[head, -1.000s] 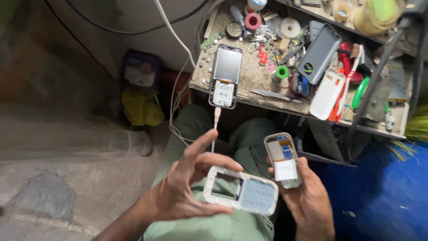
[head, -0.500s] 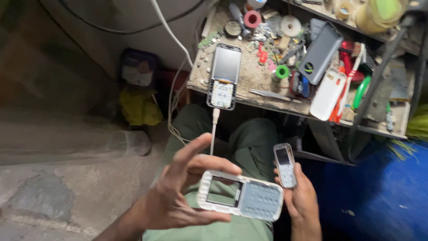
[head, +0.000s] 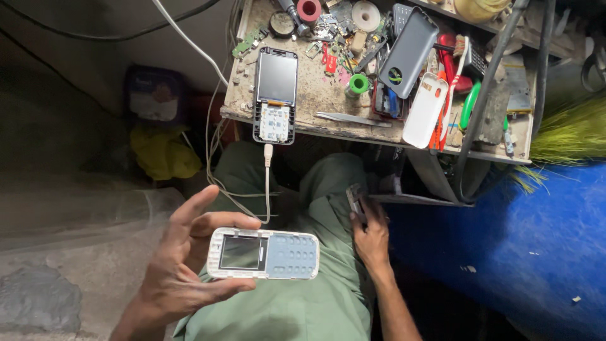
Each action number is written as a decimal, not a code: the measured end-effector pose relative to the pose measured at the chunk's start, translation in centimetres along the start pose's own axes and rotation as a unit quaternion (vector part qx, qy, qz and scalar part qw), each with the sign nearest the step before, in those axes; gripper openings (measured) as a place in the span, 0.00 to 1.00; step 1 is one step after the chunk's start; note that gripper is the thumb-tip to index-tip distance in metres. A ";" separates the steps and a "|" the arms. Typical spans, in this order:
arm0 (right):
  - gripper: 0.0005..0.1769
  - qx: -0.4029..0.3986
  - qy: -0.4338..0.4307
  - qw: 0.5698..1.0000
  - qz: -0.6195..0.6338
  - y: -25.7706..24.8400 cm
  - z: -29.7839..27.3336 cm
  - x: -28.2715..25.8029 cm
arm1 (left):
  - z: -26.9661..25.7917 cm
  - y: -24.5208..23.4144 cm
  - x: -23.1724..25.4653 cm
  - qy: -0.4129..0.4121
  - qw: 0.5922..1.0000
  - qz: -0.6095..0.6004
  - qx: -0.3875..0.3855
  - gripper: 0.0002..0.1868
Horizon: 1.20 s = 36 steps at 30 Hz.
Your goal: The person disassembles a mobile phone, removes the battery, and manipulates internal components and wires. They use a screwdriver to adjust parts and connect a charging cable to test the device. The person also handles a second phone and a battery pack during the process.
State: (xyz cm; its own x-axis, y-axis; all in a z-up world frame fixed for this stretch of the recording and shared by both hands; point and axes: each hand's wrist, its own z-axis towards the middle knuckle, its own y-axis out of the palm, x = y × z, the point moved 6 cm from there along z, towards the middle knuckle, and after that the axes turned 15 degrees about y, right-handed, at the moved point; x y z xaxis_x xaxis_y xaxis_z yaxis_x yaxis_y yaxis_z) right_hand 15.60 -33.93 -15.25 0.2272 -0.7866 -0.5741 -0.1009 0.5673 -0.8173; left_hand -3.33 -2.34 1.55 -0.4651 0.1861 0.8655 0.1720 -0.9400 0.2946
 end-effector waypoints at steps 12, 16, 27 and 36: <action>0.23 -0.256 0.254 0.886 0.290 -2.9 -2.4 0.9 | 0.0 0.2 -0.7 0.006 0.999 -0.017 -0.031 0.61; 0.25 -0.270 0.402 0.701 0.523 -3.3 -3.2 1.2 | -0.5 0.8 -2.0 -0.064 0.997 -0.029 -0.019 0.62; 0.26 -0.350 0.305 0.625 0.628 -6.5 -2.9 -6.0 | -1.1 4.2 -4.6 -0.158 0.976 -0.148 -0.037 0.61; 0.32 -0.394 0.225 0.648 0.612 -7.8 -1.6 -10.5 | 0.7 3.1 -5.4 -0.155 0.979 -0.133 -0.012 0.61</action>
State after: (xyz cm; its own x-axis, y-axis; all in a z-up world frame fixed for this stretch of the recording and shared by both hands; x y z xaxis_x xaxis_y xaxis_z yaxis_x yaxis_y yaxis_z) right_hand 12.45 -30.45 -2.90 -0.7775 0.0430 -0.6274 -0.4415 0.6731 0.5933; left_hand 0.33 -6.11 -1.92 -0.2047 0.4986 0.8423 0.0583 -0.8528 0.5190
